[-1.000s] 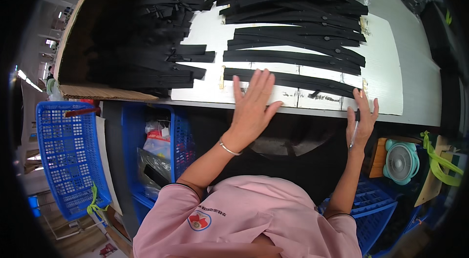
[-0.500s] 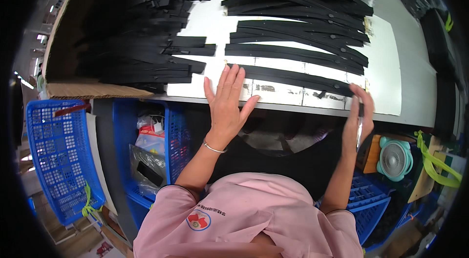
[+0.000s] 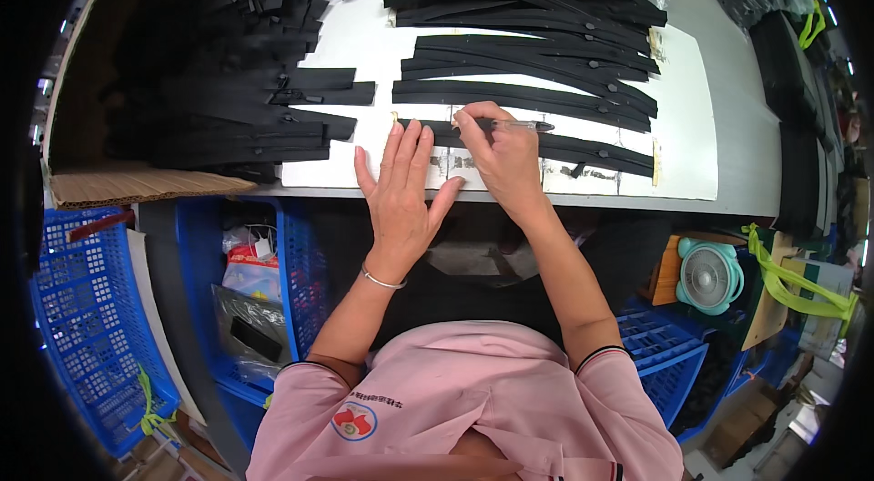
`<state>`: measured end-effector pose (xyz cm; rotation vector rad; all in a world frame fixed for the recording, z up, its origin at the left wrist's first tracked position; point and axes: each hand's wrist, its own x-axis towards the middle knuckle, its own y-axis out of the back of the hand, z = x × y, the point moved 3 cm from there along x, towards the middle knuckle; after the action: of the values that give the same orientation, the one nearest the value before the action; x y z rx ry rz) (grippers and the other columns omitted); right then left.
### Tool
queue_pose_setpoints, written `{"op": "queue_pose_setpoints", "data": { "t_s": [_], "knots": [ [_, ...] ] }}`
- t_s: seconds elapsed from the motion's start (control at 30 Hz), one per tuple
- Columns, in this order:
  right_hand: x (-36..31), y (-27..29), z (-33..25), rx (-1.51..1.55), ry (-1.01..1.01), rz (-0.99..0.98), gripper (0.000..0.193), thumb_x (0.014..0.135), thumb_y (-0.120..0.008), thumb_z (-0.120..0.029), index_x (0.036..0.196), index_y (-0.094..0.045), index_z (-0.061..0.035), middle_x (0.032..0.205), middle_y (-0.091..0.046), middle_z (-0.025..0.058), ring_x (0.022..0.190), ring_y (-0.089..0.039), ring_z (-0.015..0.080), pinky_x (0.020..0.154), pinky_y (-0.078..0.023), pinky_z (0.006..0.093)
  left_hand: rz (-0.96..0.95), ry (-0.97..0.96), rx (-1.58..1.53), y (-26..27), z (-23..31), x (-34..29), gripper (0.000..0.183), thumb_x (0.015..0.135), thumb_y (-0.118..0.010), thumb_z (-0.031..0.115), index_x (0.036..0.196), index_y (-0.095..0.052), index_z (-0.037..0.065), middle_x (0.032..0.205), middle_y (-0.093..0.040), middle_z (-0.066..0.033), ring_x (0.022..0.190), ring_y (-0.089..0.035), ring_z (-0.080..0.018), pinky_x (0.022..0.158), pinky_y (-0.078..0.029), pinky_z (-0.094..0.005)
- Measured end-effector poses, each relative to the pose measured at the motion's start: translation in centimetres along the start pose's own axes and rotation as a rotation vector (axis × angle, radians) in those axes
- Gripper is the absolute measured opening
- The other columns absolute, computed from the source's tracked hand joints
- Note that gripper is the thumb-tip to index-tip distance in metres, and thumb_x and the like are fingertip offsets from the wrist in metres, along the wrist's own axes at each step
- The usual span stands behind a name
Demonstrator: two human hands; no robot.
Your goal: The recorder is inspecting and marking individual black zippers on a workbench, then placing them into a plastic bag or container.
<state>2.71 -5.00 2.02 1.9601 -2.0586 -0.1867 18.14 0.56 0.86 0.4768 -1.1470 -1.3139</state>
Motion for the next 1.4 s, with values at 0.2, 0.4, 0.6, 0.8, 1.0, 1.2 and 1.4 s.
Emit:
{"op": "queue_pose_setpoints", "data": {
  "t_s": [0.2, 0.4, 0.6, 0.8, 1.0, 1.2, 1.4],
  "knots": [
    [0.1, -0.4, -0.3, -0.098, 0.075, -0.009, 0.02, 0.101, -0.065, -0.011, 0.098, -0.072, 0.0073, 0.093, -0.074, 0.0066, 0.076, -0.068, 0.0095, 0.067, -0.052, 0.0232, 0.026, -0.004, -0.005, 0.0, -0.2, -0.2, 0.072, 0.088, -0.077, 0.04, 0.145, -0.055, 0.003, 0.148, -0.056, -0.0125, 0.144, -0.045, -0.0279, 0.12, -0.016, -0.0644],
    [0.1, -0.5, -0.4, -0.165, 0.094, -0.025, 0.019, 0.1, -0.066, -0.01, 0.098, -0.072, 0.0076, 0.095, -0.074, 0.0075, 0.074, -0.069, 0.0121, 0.066, -0.052, 0.024, 0.036, -0.01, -0.008, 0.0, -0.1, -0.3, 0.071, 0.088, -0.076, 0.04, 0.144, -0.056, 0.003, 0.147, -0.056, -0.0121, 0.144, -0.046, -0.0274, 0.12, -0.017, -0.0643],
    [0.1, -0.3, -0.7, -0.157, 0.035, 0.017, 0.02, 0.099, -0.066, -0.011, 0.095, -0.073, 0.0074, 0.09, -0.074, 0.007, 0.071, -0.068, 0.0117, 0.063, -0.05, 0.0247, 0.047, -0.018, 0.008, -0.1, -0.1, -0.3, 0.07, 0.087, -0.077, 0.041, 0.143, -0.057, 0.003, 0.146, -0.057, -0.012, 0.143, -0.046, -0.0271, 0.12, -0.019, -0.0644],
    [-0.1, -0.2, -0.4, -0.152, 0.157, -0.117, 0.023, 0.096, -0.065, -0.013, 0.086, -0.073, 0.0059, 0.088, -0.076, 0.0071, 0.067, -0.071, 0.0198, 0.06, -0.052, 0.0298, 0.045, -0.019, 0.014, -0.2, -0.2, -0.3, 0.069, 0.087, -0.077, 0.041, 0.141, -0.059, 0.003, 0.146, -0.057, -0.0119, 0.143, -0.046, -0.0277, 0.119, -0.019, -0.0657],
    [-0.2, -0.4, 0.0, -0.269, 0.331, -0.106, 0.02, 0.095, -0.066, -0.012, 0.086, -0.073, 0.0033, 0.086, -0.075, 0.0051, 0.062, -0.068, 0.0214, 0.056, -0.05, 0.031, 0.052, -0.022, 0.018, -0.2, 0.0, -0.3, 0.068, 0.086, -0.078, 0.04, 0.141, -0.059, 0.003, 0.145, -0.057, -0.0113, 0.143, -0.046, -0.0276, 0.12, -0.018, -0.0648],
    [0.0, 0.0, 0.2, -0.239, 0.231, -0.148, 0.021, 0.096, -0.066, -0.014, 0.085, -0.072, 0.0031, 0.083, -0.075, 0.0066, 0.06, -0.067, 0.0186, 0.055, -0.049, 0.0291, 0.043, -0.021, 0.02, -0.3, 0.1, -0.1, 0.068, 0.087, -0.078, 0.04, 0.141, -0.059, 0.003, 0.146, -0.057, -0.0109, 0.143, -0.046, -0.0274, 0.12, -0.016, -0.0637],
    [-1.4, 5.5, -1.6, 0.119, 0.028, 0.174, 0.021, 0.099, -0.062, -0.01, 0.087, -0.072, 0.004, 0.082, -0.073, 0.0048, 0.067, -0.062, 0.0081, 0.059, -0.047, 0.0252, 0.032, -0.024, 0.038, -0.2, -0.1, -0.3, 0.068, 0.088, -0.077, 0.04, 0.142, -0.058, 0.003, 0.146, -0.057, -0.0115, 0.144, -0.046, -0.0283, 0.121, -0.015, -0.0629]
  ]
}}
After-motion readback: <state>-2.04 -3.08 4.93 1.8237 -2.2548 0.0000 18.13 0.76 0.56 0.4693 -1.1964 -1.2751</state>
